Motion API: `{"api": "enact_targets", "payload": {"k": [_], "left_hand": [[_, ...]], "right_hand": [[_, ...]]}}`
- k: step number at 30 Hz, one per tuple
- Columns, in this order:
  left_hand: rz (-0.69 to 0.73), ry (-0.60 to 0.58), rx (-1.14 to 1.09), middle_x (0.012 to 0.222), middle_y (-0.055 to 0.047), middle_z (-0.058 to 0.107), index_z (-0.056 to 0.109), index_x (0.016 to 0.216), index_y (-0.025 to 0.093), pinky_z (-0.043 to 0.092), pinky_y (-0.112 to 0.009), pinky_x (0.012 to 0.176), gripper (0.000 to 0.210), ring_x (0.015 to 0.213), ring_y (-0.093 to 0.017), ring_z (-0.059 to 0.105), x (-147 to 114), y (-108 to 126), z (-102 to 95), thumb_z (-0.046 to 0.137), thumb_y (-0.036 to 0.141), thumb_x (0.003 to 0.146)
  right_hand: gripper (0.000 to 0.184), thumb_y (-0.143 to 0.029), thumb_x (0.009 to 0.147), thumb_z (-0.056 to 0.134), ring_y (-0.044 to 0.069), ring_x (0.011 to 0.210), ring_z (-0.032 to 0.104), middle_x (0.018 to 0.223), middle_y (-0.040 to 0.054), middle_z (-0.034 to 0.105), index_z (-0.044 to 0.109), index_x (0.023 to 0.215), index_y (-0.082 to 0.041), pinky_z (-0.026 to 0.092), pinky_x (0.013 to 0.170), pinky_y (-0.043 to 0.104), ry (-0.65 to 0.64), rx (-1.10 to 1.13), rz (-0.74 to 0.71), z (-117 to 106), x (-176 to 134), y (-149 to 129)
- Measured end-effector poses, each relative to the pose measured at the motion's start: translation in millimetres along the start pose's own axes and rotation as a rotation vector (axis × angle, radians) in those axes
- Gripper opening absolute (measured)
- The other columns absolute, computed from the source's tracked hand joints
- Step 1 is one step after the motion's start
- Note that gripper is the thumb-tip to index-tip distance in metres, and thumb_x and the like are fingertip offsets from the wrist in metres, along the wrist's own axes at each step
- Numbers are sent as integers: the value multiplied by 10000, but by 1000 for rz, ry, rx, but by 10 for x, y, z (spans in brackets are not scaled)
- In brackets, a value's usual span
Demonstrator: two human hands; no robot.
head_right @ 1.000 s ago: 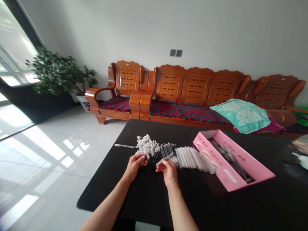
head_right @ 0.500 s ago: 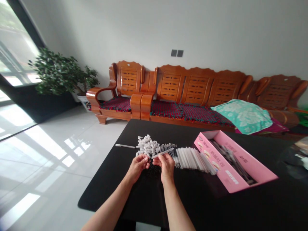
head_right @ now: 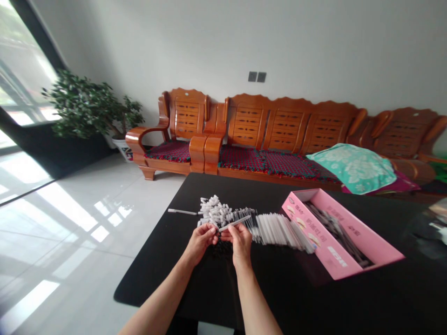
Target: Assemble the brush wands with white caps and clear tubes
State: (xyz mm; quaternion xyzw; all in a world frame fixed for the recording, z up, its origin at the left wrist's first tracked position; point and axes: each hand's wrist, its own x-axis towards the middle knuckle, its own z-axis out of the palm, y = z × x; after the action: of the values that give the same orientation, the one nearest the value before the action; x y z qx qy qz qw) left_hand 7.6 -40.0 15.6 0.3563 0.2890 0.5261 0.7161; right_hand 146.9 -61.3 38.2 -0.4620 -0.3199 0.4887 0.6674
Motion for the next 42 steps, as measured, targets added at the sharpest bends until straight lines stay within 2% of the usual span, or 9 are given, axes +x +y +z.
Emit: {"api": "enact_targets", "payload": {"k": [14, 35, 38, 42], "left_hand": [[-27, -2, 20, 661, -1, 631, 657, 813, 118, 442, -199, 560, 315, 541, -82, 571, -7, 8, 41, 808, 375, 714], [6, 7, 57, 643, -4, 634, 645, 802, 127, 458, -199, 550, 322, 538, -91, 577, 1, 16, 65, 806, 389, 711], [-28, 44, 118, 635, -14, 636, 646, 769, 128, 449, -200, 481, 364, 491, -94, 563, -13, 8, 65, 792, 455, 706], [-77, 49, 237, 580, -31, 613, 653, 693, 106, 360, -179, 366, 446, 405, -80, 512, -24, -8, 53, 725, 544, 741]], "right_hand": [[288, -384, 678, 800, 191, 566, 698, 645, 42, 719, 654, 768, -152, 591, 522, 274, 1, 21, 19, -7, -6, -33], [279, -374, 681, 792, 198, 558, 699, 638, 50, 722, 654, 761, -145, 599, 520, 290, -12, 26, 41, -8, 0, 1], [280, -372, 672, 797, 198, 564, 702, 643, 51, 725, 656, 760, -146, 595, 512, 281, -4, 27, 39, -5, 1, -5], [289, -369, 651, 808, 197, 566, 701, 644, 50, 726, 654, 755, -148, 592, 509, 276, 3, 29, 35, -6, 5, -13]]}}
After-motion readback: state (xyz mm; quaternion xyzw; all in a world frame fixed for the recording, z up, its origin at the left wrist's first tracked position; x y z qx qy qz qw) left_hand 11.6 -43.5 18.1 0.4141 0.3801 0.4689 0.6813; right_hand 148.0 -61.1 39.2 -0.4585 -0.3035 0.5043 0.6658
